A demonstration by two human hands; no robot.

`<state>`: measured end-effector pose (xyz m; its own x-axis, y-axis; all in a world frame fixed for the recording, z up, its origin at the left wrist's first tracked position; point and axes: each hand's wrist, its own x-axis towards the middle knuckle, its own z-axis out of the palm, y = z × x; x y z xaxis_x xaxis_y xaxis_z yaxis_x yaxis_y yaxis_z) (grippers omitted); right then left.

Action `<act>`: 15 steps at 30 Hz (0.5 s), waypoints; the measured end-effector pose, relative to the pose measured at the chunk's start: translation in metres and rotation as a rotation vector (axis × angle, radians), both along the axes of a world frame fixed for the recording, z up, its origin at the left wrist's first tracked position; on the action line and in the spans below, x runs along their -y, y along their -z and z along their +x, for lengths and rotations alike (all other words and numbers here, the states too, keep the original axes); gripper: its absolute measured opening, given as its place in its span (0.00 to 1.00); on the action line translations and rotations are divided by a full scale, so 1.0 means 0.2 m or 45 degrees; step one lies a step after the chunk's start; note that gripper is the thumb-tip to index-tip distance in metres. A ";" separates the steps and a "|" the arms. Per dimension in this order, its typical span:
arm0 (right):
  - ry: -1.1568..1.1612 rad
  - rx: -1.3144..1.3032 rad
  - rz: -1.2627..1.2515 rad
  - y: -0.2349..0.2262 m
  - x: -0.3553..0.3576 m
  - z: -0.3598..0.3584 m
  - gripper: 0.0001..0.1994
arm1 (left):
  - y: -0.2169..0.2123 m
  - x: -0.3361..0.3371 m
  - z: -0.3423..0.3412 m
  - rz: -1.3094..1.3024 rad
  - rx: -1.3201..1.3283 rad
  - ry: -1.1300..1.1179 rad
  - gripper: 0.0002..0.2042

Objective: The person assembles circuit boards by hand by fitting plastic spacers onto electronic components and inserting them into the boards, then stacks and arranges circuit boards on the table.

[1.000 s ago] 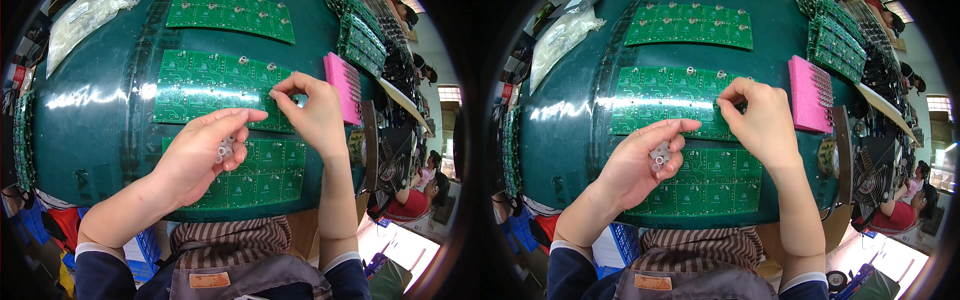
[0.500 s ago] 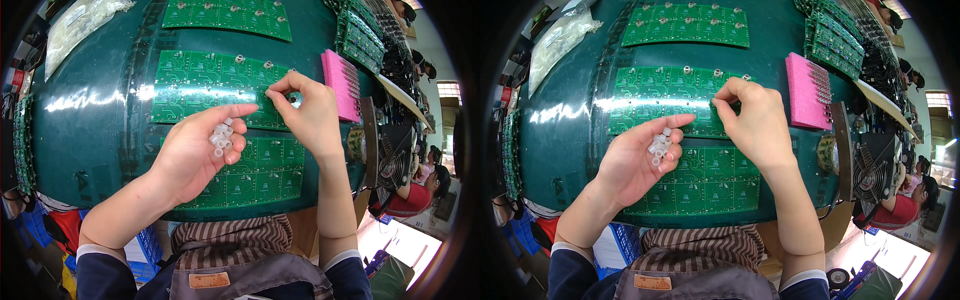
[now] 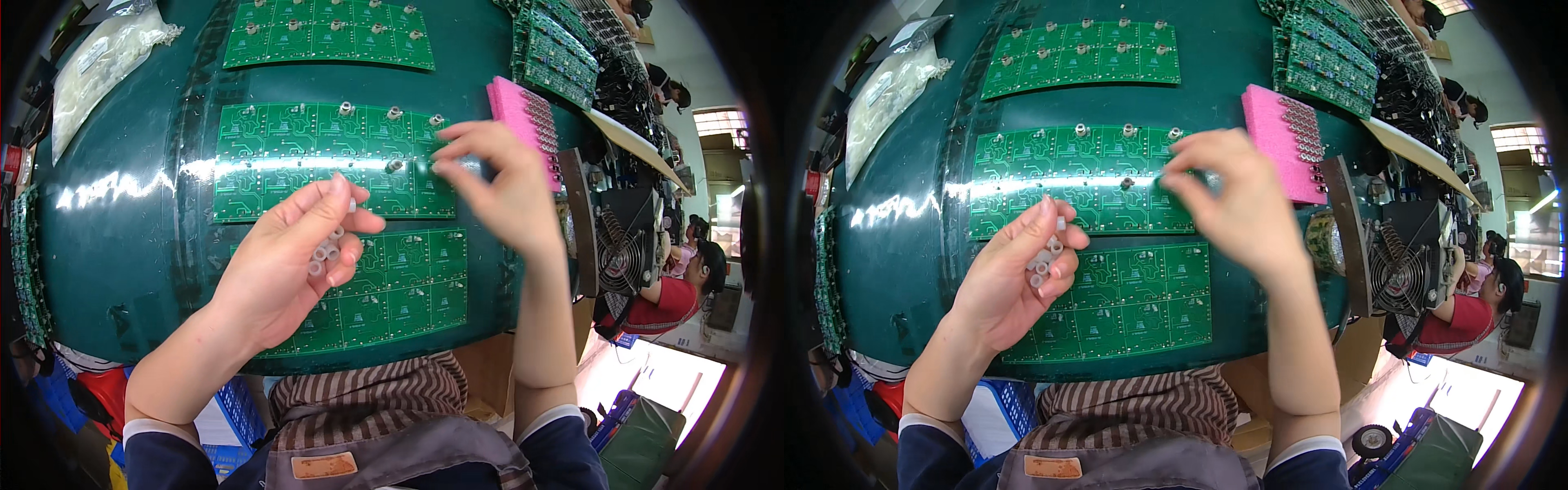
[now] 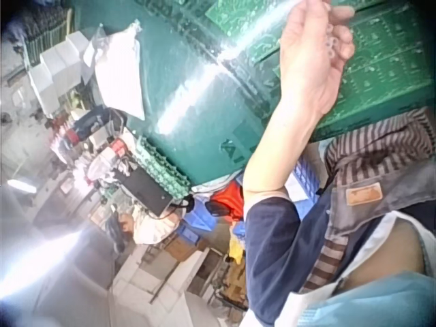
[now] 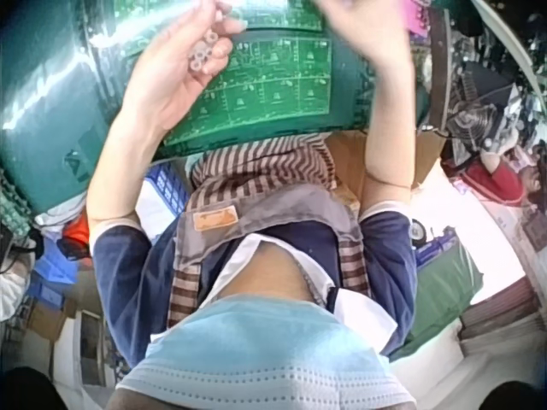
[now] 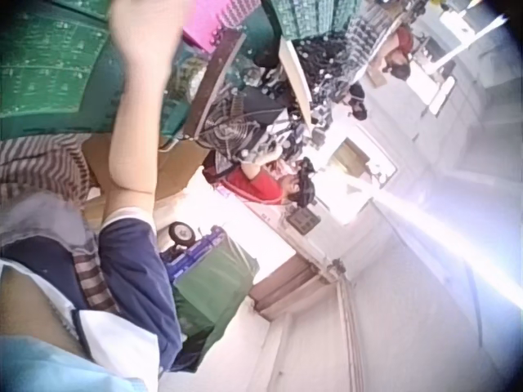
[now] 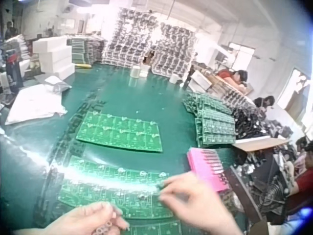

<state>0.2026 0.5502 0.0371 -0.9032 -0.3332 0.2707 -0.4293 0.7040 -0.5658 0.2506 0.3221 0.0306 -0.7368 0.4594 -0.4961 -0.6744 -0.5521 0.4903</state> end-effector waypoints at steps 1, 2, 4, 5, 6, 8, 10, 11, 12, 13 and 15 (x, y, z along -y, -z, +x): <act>0.117 -0.066 0.130 -0.04 -0.08 -0.04 0.05 | 0.00 0.00 0.00 0.009 0.000 0.028 0.13; 0.241 -0.133 0.258 -0.09 -0.17 -0.07 0.06 | -0.01 -0.01 0.00 0.017 -0.001 0.063 0.12; 0.483 -0.232 0.448 -0.10 -0.37 -0.17 0.07 | -0.01 -0.02 0.00 0.012 -0.007 0.070 0.12; 0.481 -0.234 0.444 -0.10 -0.43 -0.20 0.07 | -0.01 -0.02 0.00 0.004 -0.010 0.064 0.12; 0.534 -0.148 0.542 -0.10 -0.47 -0.22 0.07 | -0.02 -0.02 0.00 0.003 -0.011 0.062 0.12; 0.580 -0.061 0.634 -0.09 -0.48 -0.24 0.07 | -0.05 -0.03 -0.01 -0.084 -0.008 0.062 0.13; 0.650 0.053 0.541 -0.09 -0.46 -0.24 0.06 | -0.04 -0.03 -0.01 -0.086 -0.021 0.061 0.13; 0.644 0.054 0.537 -0.09 -0.46 -0.24 0.06 | -0.04 -0.02 -0.01 -0.083 -0.034 0.067 0.13; 0.646 0.019 0.524 -0.09 -0.45 -0.24 0.06 | -0.03 -0.02 0.00 -0.087 -0.034 0.063 0.13; 0.649 -0.015 0.512 -0.10 -0.45 -0.23 0.05 | -0.02 -0.02 0.00 -0.077 -0.048 0.094 0.12; 0.652 -0.088 0.508 -0.10 -0.43 -0.20 0.05 | 0.00 -0.02 0.00 -0.072 -0.059 0.120 0.12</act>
